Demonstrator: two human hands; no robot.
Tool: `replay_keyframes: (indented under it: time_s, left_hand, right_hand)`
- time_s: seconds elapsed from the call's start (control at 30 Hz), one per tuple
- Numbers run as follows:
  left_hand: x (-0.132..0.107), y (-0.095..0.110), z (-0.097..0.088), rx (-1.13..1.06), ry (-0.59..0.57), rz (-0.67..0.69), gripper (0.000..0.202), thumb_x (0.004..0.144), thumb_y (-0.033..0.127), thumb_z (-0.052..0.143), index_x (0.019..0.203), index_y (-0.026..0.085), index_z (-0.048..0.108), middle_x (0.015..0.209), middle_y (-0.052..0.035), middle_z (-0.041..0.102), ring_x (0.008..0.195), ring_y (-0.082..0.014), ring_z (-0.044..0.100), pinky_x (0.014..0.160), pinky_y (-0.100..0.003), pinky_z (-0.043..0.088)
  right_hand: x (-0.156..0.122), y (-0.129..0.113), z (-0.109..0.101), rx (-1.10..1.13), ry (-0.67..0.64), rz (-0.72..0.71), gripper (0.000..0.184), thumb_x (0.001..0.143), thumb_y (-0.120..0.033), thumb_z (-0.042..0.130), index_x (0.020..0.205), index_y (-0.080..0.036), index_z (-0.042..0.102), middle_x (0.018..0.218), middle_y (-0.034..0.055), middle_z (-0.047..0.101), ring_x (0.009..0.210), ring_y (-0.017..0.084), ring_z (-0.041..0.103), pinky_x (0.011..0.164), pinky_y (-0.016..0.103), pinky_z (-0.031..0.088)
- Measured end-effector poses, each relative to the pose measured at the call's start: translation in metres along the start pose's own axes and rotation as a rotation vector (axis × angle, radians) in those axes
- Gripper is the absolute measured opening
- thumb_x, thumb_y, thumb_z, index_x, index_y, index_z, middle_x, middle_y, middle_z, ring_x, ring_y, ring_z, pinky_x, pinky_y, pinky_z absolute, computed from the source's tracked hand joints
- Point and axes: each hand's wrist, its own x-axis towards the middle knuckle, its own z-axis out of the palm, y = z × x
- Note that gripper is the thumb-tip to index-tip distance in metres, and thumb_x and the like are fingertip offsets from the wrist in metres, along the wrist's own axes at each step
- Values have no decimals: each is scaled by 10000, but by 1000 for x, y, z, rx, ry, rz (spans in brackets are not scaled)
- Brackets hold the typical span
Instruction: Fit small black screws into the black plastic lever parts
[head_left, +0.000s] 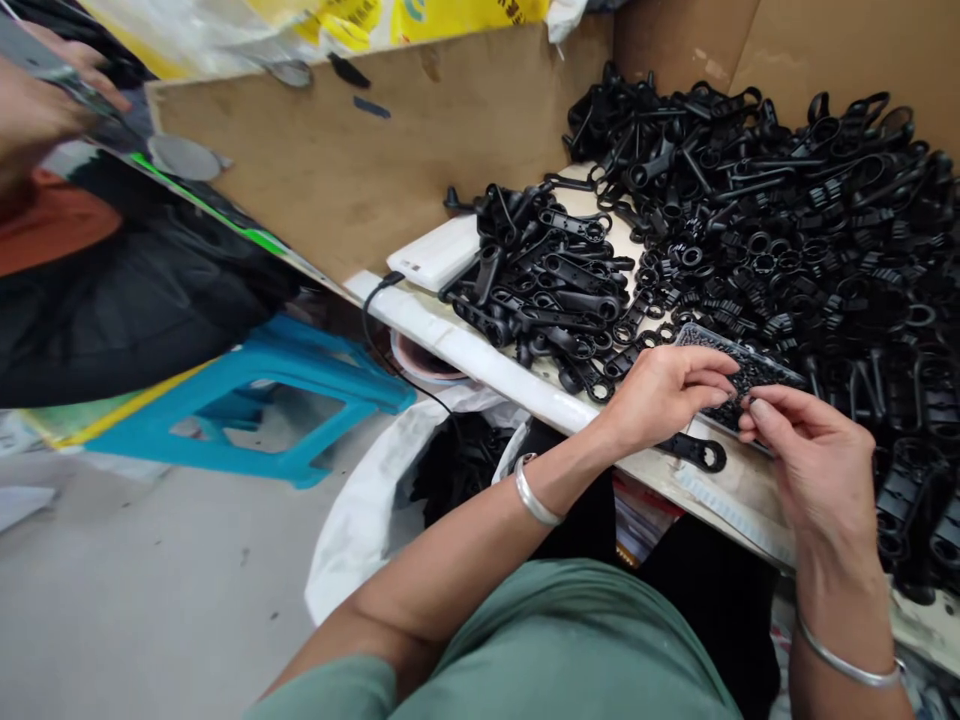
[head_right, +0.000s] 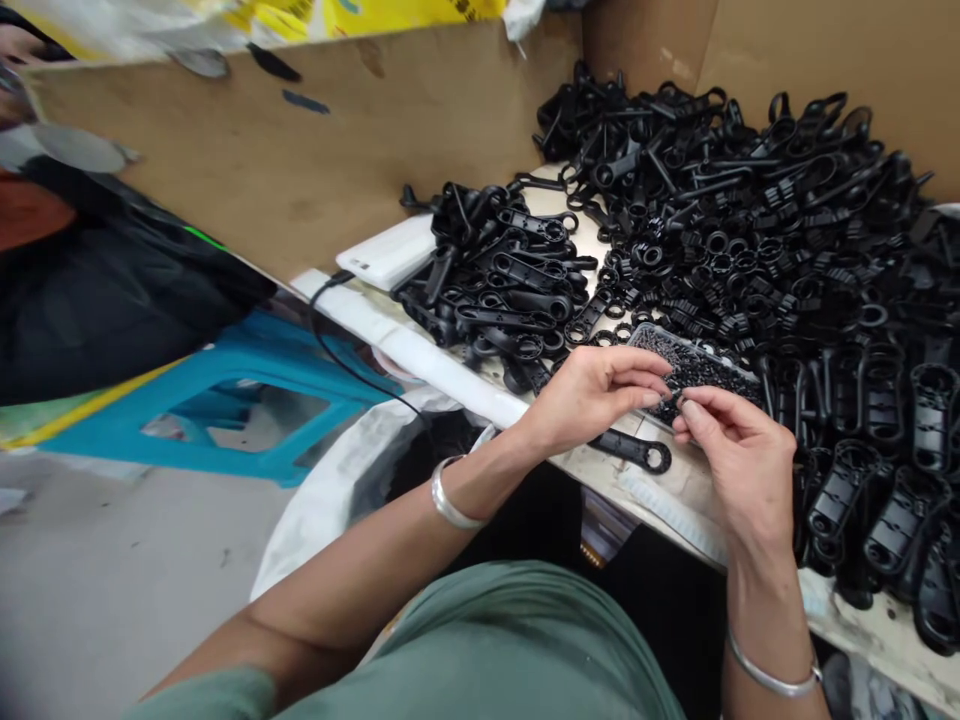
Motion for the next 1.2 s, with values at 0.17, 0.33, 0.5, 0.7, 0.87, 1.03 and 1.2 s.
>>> replay_keyframes:
  time_s: [0.17, 0.33, 0.5, 0.7, 0.87, 1.03, 1.2]
  left_hand:
    - [-5, 5, 2, 37, -17, -1, 273, 813, 36, 657, 1069, 115, 711, 941, -56, 794, 942, -176, 761, 899, -255, 592]
    - [-8, 7, 2, 164, -14, 26, 313, 840, 65, 650, 1140, 132, 703, 979, -48, 797, 941, -167, 761, 911, -245, 580]
    - [-10, 10, 2, 308, -4, 62, 334, 854, 89, 654, 1177, 161, 698, 973, -24, 800, 938, -162, 758, 971, -264, 552]
    - [-11, 10, 4, 316, 16, 39, 361, 833, 87, 648, 1184, 157, 696, 943, -29, 801, 916, -177, 760, 978, -291, 555]
    - [-9, 9, 4, 146, 64, -89, 378, 758, 93, 690, 1136, 110, 694, 874, -50, 798, 848, -202, 763, 830, -289, 604]
    - [-9, 17, 6, -55, 90, -174, 392, 718, 82, 727, 1106, 86, 674, 816, -47, 791, 724, -172, 749, 696, -245, 607]
    - [-9, 20, 12, -128, 98, -235, 380, 727, 12, 692, 1100, 78, 661, 787, -47, 786, 660, -140, 729, 649, -216, 595]
  right_hand:
    - [-8, -1, 5, -17, 48, -80, 200, 762, -313, 829, 924, -209, 774, 781, 15, 728, 642, 137, 687, 627, 269, 599]
    - [-11, -3, 9, -71, 90, -115, 178, 763, -311, 825, 909, -220, 780, 755, 4, 723, 609, 127, 672, 609, 254, 586]
    - [-12, -4, 10, -168, 85, -183, 128, 780, -301, 799, 885, -230, 783, 757, -4, 718, 576, 123, 647, 574, 246, 559]
    - [-17, -8, 14, -406, 44, -426, 68, 863, -234, 697, 858, -239, 765, 859, 5, 728, 736, 142, 670, 719, 269, 564]
    - [-18, -9, 18, -431, 1, -482, 125, 901, -193, 634, 883, -231, 751, 893, 18, 725, 820, 157, 676, 779, 291, 571]
    - [-20, -8, 16, -367, 49, -381, 70, 889, -240, 675, 907, -217, 739, 882, 21, 725, 757, 155, 688, 701, 277, 590]
    - [-24, -11, 11, -609, 84, -638, 111, 921, -203, 642, 912, -225, 750, 895, 36, 751, 792, 179, 710, 786, 325, 597]
